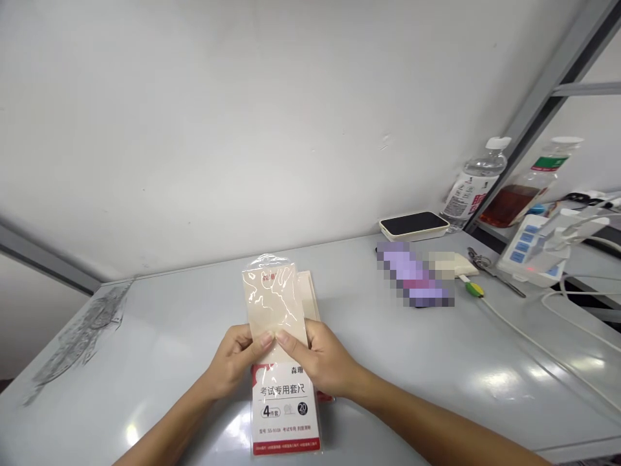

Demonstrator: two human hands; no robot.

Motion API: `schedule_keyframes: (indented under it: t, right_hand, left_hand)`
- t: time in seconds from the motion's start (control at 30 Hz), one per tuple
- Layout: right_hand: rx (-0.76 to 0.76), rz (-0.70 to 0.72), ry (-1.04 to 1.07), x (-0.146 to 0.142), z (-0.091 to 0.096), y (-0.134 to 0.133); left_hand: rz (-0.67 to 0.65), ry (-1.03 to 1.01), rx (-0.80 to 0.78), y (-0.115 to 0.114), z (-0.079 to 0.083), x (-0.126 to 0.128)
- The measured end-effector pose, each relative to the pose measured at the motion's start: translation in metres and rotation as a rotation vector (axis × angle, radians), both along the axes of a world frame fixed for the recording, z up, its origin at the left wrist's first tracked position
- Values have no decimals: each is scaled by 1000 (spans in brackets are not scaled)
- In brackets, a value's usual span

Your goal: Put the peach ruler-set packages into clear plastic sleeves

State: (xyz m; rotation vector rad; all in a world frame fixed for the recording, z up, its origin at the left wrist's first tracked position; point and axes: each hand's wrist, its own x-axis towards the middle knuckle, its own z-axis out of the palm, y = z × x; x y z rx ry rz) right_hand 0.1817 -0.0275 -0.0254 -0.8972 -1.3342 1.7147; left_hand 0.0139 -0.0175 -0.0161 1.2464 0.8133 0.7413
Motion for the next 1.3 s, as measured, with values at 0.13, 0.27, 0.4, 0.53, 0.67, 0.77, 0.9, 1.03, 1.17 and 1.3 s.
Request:
schedule_keyframes:
  t: [0.13, 0.27, 0.4, 0.53, 0.67, 0.77, 0.9, 1.03, 1.17, 1.3]
  right_hand:
    - [-6, -4, -54, 1, 1, 2]
    - [37, -72, -170, 5, 4, 10]
    - [114, -152, -301, 13, 4, 18]
    - [210, -135, -755, 22, 0, 22]
    - [344, -100, -1172, 29, 1, 25]
    - [338, -90, -1135, 33, 7, 27]
    - [376, -54, -981, 33, 13, 26]
    - [507, 9, -917, 26, 12, 19]
    - [622, 124, -946, 20, 8, 12]
    - [644, 201, -940, 20, 8, 10]
  left_hand:
    - [54, 95, 38, -1, -1, 3]
    - [118, 320, 114, 3, -5, 3]
    - [208, 580, 232, 9, -9, -3]
    - [252, 833, 358, 12, -8, -7]
    - [215, 939, 391, 13, -10, -9]
    - [211, 943, 404, 15, -11, -10]
    - [201, 935, 450, 16, -6, -11]
    - [135, 896, 499, 14, -2, -9]
    - [30, 948, 550, 11, -4, -9]
    - [-15, 992, 571, 11, -6, -11]
